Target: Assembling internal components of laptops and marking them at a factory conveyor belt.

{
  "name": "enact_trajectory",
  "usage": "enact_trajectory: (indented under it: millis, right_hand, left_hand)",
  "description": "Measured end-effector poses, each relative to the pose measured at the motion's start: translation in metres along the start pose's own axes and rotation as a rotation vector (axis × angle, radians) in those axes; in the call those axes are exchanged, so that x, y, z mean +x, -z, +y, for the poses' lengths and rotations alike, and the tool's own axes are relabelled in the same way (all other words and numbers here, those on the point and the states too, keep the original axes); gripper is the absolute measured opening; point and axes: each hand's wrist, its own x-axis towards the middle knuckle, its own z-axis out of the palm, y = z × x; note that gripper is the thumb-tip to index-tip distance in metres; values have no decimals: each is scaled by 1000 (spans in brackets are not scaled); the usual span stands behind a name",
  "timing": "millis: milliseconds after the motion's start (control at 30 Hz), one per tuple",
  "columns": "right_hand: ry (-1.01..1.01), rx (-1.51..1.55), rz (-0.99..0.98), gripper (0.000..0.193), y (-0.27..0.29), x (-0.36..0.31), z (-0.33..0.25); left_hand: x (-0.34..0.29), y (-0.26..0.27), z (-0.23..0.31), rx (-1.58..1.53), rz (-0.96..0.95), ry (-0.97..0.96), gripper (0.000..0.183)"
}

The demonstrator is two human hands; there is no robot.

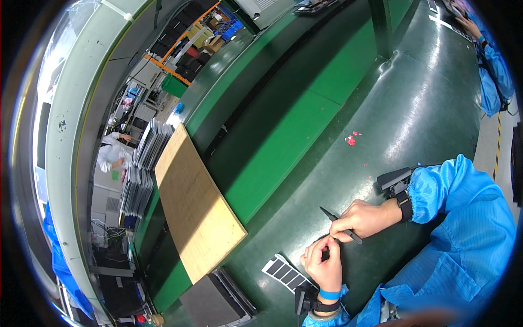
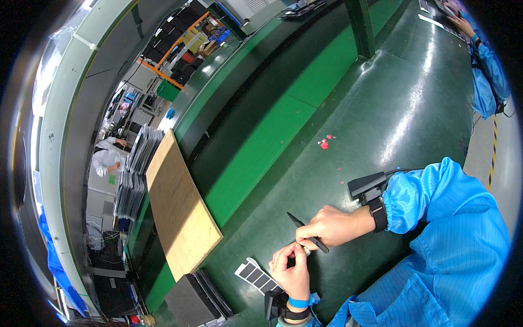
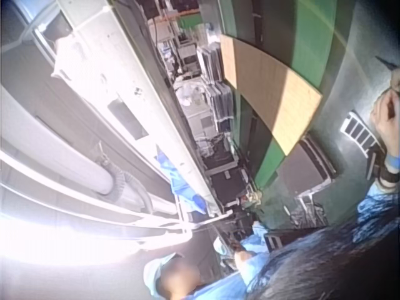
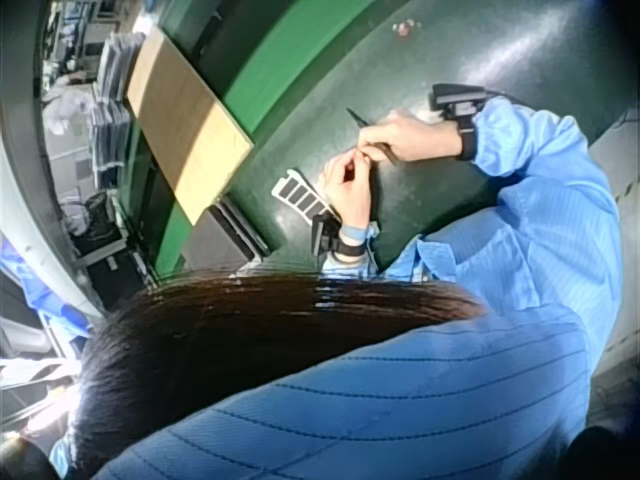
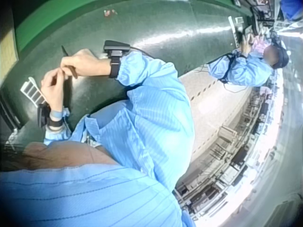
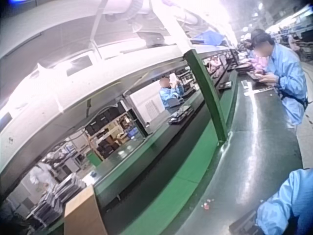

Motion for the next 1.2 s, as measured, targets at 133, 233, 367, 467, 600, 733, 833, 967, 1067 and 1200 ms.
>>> enact_trajectory:
  millis: [133, 233, 367, 467, 600, 733, 833, 967, 1067, 1200]
  right_hand:
    - [41, -46, 29, 11, 1, 1, -3]
    - [61, -50, 19, 13, 0, -1, -3]
    - [51, -30, 19, 14, -1, -2, -3]
    - [37, -10, 12, 13, 0, -1, -4]
    - [-2, 18, 33, 10, -2, 0, -4]
    - [-68, 39, 26, 9, 1, 1, -7]
    - [-78, 25, 24, 10, 0, 0, -5]
    - [39, -32, 10, 13, -1, -2, 0]
    - [55, -34, 6, 15, -1, -2, -1]
    - [43, -11, 10, 14, 0, -2, -3]
  left_hand:
    - [0, -1, -1, 28, 16, -41, 4]
    - [-1, -2, -1, 37, 43, -75, 6]
    - [-1, -2, -1, 15, 28, -49, 5]
    - [-1, -1, -1, -10, 20, -27, 5]
    - [-3, -1, -7, -71, 35, 7, 10]
    - [0, -1, -2, -79, 26, 17, 10]
    - [0, 1, 2, -47, -5, 26, 3]
    - [-1, 0, 0, -18, 5, 0, 4]
    - [0, -1, 1, -1, 18, -30, 5]
    - [1, -1, 2, 6, 20, -41, 6]
